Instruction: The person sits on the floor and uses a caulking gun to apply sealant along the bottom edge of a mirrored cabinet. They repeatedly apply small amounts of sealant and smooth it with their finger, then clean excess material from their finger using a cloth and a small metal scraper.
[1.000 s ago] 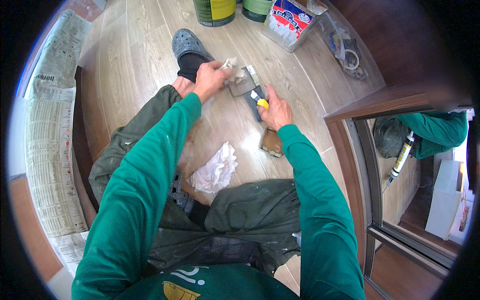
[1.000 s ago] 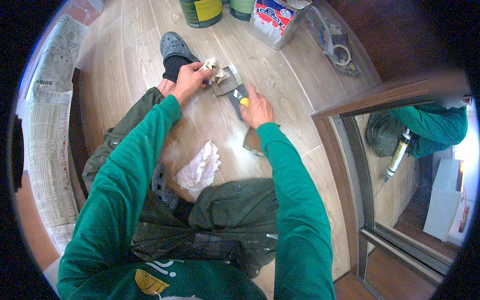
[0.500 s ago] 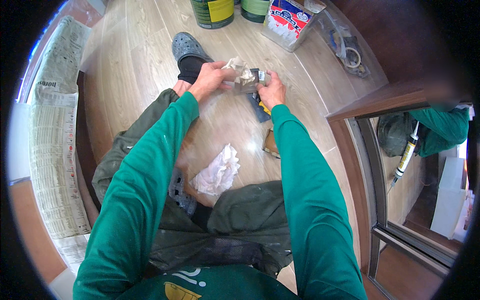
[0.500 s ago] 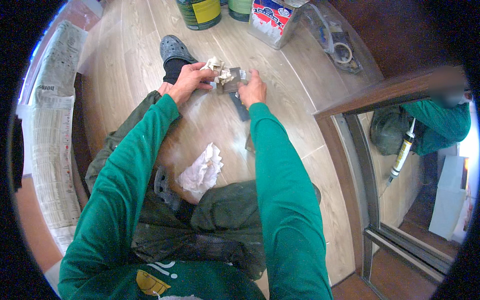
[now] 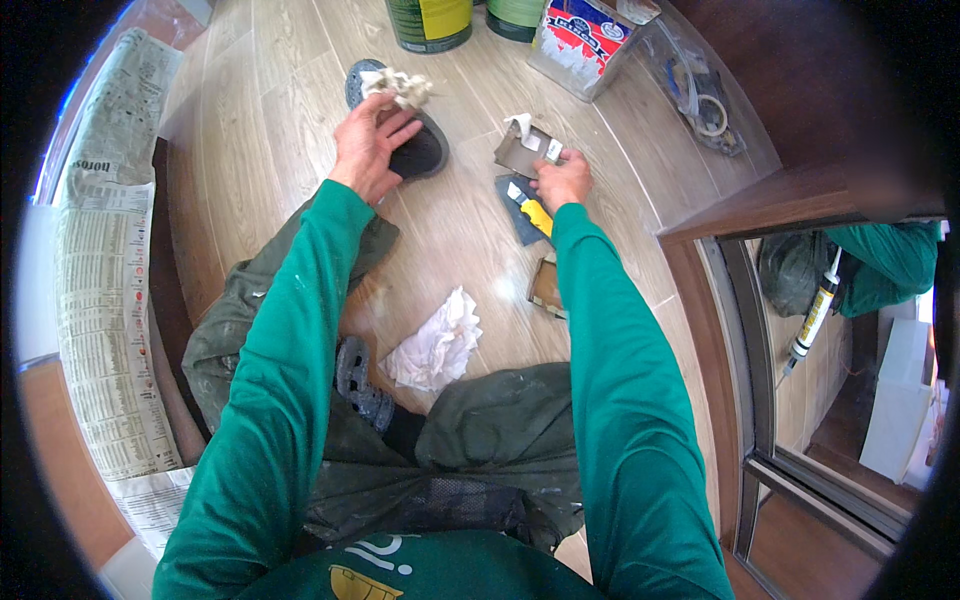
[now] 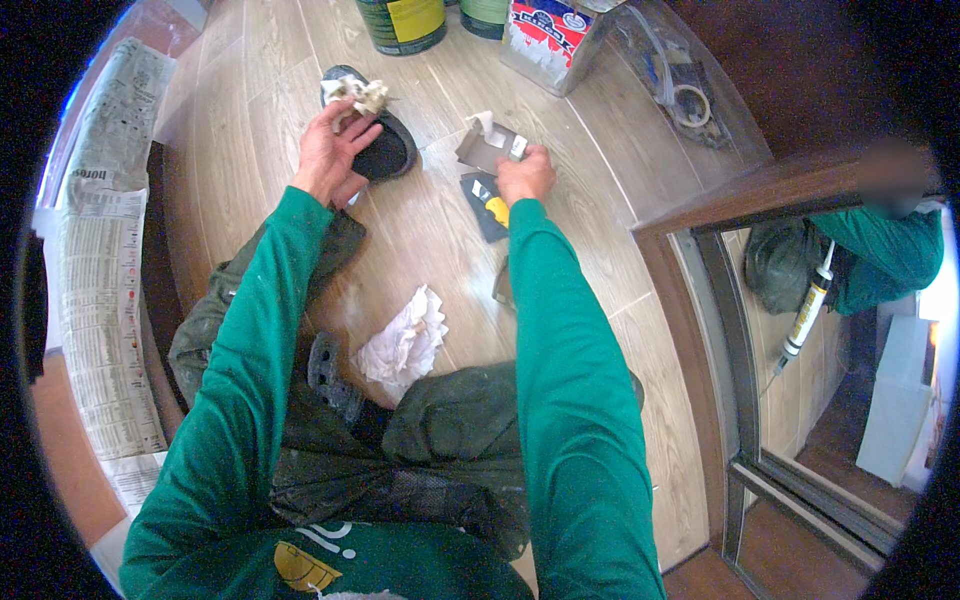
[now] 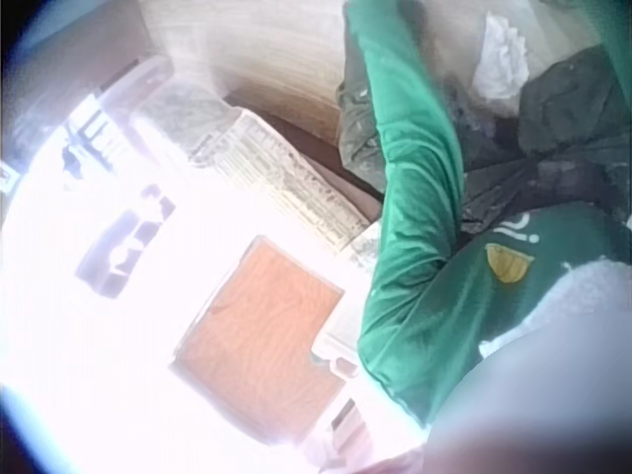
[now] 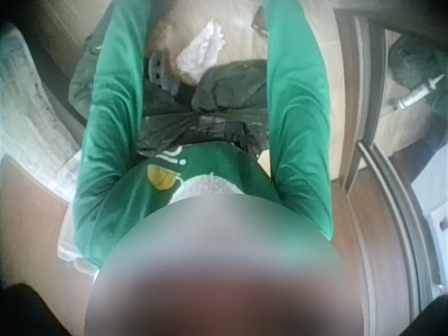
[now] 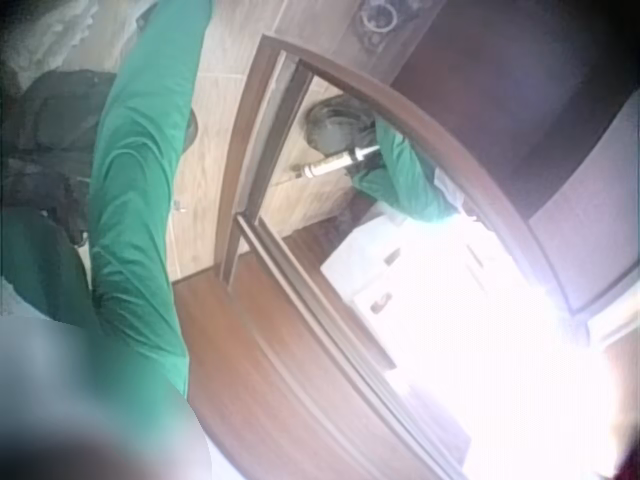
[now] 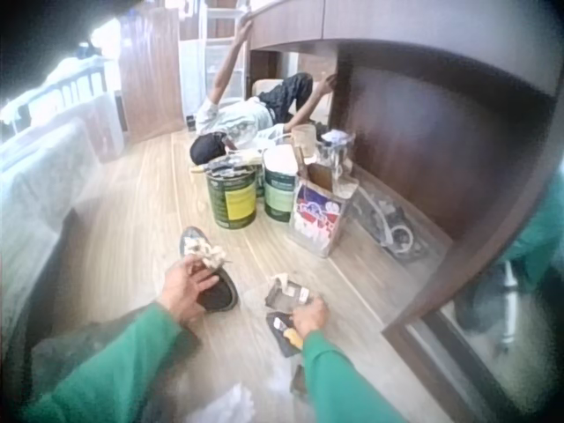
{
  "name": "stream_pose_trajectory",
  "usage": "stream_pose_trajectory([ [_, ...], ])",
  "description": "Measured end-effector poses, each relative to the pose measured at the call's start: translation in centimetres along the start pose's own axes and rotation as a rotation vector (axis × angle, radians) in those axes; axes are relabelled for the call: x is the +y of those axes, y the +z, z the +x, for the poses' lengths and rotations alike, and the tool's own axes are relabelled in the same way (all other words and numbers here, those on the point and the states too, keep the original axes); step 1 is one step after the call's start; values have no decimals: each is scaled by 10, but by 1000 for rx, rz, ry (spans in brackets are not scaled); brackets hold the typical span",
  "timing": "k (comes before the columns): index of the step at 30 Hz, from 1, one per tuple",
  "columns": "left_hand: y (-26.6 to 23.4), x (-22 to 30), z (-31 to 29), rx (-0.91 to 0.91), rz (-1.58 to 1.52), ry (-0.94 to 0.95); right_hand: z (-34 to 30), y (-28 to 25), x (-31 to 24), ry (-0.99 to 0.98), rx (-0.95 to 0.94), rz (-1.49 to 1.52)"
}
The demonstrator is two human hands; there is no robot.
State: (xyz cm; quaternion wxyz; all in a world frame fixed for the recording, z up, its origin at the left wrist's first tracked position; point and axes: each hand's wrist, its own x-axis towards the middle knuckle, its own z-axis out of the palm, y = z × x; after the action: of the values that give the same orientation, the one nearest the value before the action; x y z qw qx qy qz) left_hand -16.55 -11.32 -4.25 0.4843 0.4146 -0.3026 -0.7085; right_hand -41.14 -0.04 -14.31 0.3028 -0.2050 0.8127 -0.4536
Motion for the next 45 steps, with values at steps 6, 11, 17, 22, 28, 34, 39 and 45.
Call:
stream_pose_trajectory([
  [6, -14, 34, -18, -75, 139, 35, -10, -21, -4, 0, -17, 75],
  [11, -17, 30, -49, -110, 265, -16, -12, -42, 0, -138, 89, -292],
  [17, 11, 28, -92, -248, 370, -43, -57, -100, -42, -183, -235, -130],
  [22, 39, 34, -137, -387, 535, 204, -139, -140, -104, -339, -545, 81],
  [28, 52, 54, -196, -494, 764, 375, -214, -150, -143, -259, -721, 353],
  [34, 40, 77, -241, -694, 778, 620, -261, -149, -152, -363, -602, 426],
  [39, 31, 87, -244, -647, 243, 267, -284, -154, -163, -459, -580, 343],
  [45, 16, 105, -238, -740, 255, 439, -298, -146, -187, -529, -542, 337],
])
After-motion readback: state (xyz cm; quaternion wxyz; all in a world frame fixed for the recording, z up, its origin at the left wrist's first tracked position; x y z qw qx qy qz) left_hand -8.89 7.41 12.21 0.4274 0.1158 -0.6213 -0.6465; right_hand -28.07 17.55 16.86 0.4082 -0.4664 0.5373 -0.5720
